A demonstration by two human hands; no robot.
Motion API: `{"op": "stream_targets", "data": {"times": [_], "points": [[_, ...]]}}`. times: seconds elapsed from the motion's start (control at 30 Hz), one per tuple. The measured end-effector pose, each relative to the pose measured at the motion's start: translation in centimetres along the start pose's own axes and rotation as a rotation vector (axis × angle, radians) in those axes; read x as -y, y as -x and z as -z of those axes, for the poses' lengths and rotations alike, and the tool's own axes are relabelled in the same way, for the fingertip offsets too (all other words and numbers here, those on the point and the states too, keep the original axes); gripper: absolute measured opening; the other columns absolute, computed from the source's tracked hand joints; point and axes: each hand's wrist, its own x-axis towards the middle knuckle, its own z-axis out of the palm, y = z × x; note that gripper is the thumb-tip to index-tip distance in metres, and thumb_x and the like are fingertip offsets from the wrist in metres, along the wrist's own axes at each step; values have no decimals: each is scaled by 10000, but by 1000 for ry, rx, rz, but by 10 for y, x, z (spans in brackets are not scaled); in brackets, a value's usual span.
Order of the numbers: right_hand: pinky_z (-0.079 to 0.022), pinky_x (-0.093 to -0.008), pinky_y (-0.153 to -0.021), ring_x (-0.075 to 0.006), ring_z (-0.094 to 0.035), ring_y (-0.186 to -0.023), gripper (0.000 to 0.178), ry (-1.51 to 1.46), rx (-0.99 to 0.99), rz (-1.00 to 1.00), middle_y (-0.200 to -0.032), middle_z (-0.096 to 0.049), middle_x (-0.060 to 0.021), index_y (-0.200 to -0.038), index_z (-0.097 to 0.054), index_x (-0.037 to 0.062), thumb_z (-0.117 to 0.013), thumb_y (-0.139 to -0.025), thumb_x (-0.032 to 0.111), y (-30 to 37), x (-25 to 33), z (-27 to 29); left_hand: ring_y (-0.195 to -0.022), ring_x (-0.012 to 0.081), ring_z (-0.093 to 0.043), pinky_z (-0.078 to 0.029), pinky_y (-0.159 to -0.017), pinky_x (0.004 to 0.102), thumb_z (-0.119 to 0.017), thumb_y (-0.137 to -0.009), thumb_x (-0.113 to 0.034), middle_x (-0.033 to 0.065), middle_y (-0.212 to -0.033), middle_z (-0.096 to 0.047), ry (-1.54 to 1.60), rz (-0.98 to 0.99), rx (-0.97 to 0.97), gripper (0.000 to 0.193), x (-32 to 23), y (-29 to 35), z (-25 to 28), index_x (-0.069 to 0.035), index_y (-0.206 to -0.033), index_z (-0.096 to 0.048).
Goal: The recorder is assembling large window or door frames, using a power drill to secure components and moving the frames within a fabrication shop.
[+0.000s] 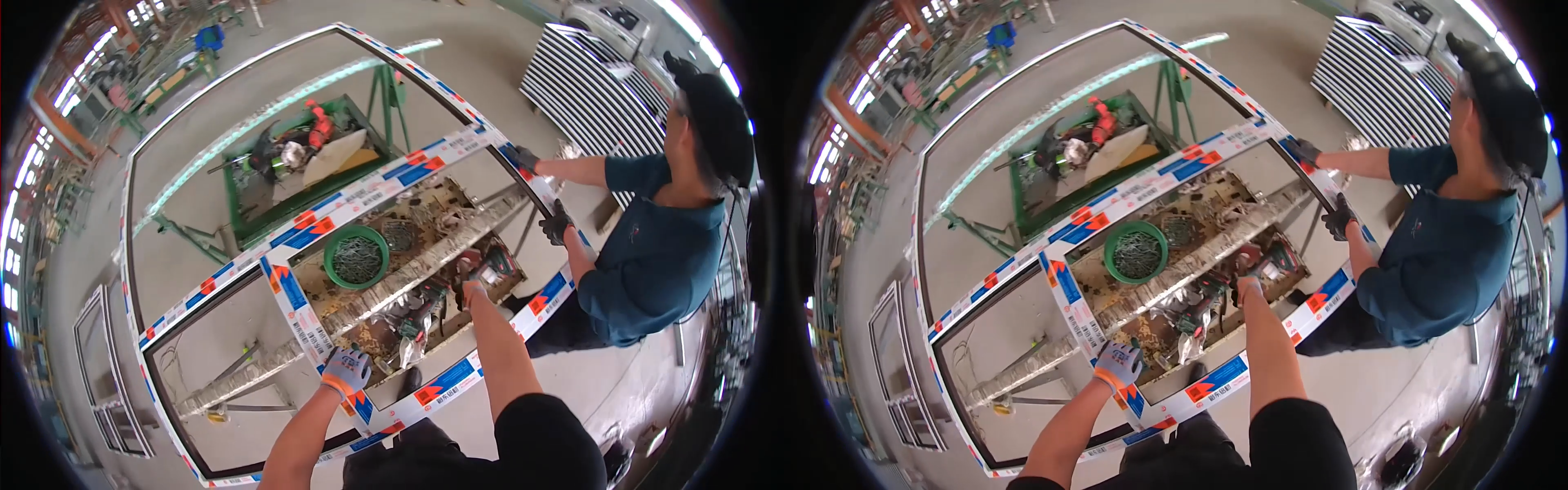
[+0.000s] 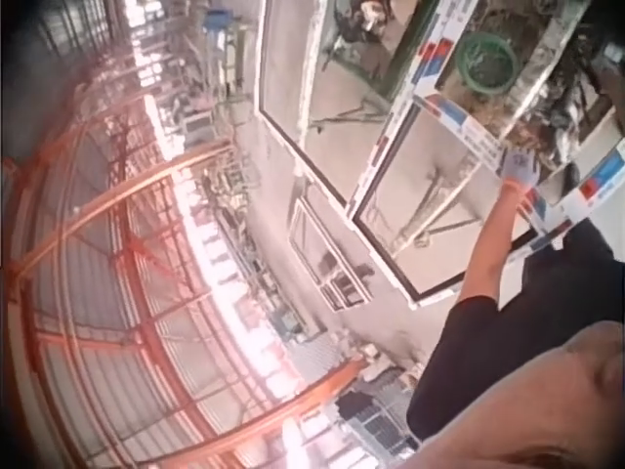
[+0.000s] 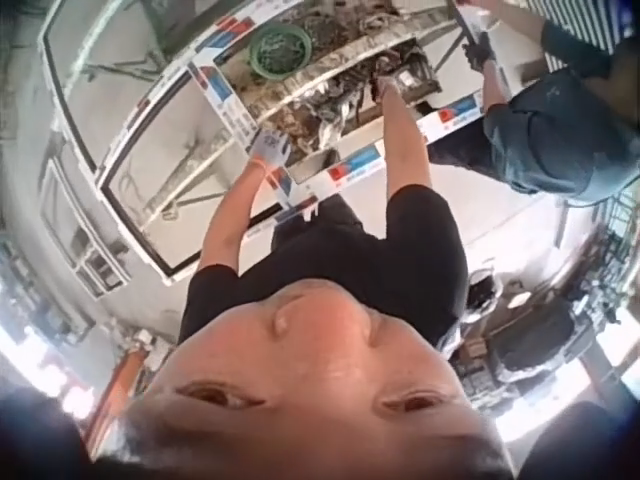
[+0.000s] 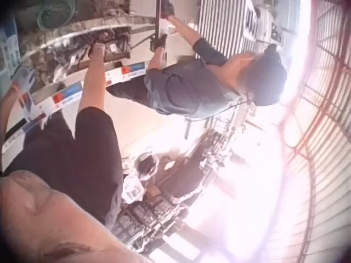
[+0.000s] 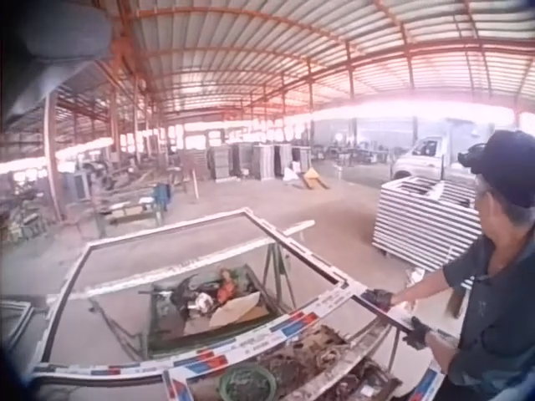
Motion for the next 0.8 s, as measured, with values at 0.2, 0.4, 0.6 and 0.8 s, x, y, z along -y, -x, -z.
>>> {"op": "stream_targets", "data": {"times": [0.2,0.4,0.6,0.8], "points": [[-506,-336,-859,-190,-643,-925,427,-1121,121,-120,-1053,-690,-17,-1179,-616,126,-552,-916,456,73,-11,-7,-979,281,-626,-425,-926,465,-507,-907,-367,97,-996,-686,27,-19,-37,364,-5,6,-4,-100,-1102,-659],[-383,-241,-467,-86,-479,-560,399,-1208,71,111,-683,-506,21,-1070,-617,152,-516,-961,523,286,24,-48,-956,277,-634,-443,-906,448,-477,-916,-356,85,-986,-681,67,-4,58,371,-4,6,10,-99,-1112,-659],[-412,-293,-443,-145,-492,-479,270,-784,-124,518,-599,-498,-22,-954,-560,40,-626,-921,299,388,19,-108,-825,287,-669,-475,-806,442,-542,-841,-321,100,-838,-701,66,-64,-146,251,11,-10,-16,-110,-853,-678],[-413,-266,-468,-95,-499,-504,141,-375,-46,601,-621,-542,-9,-899,-585,48,-700,-821,73,374,51,-137,-859,290,-674,-491,-780,445,-528,-862,-281,117,-875,-710,117,-24,-59,270,1,17,44,-88,-879,-716]]}}
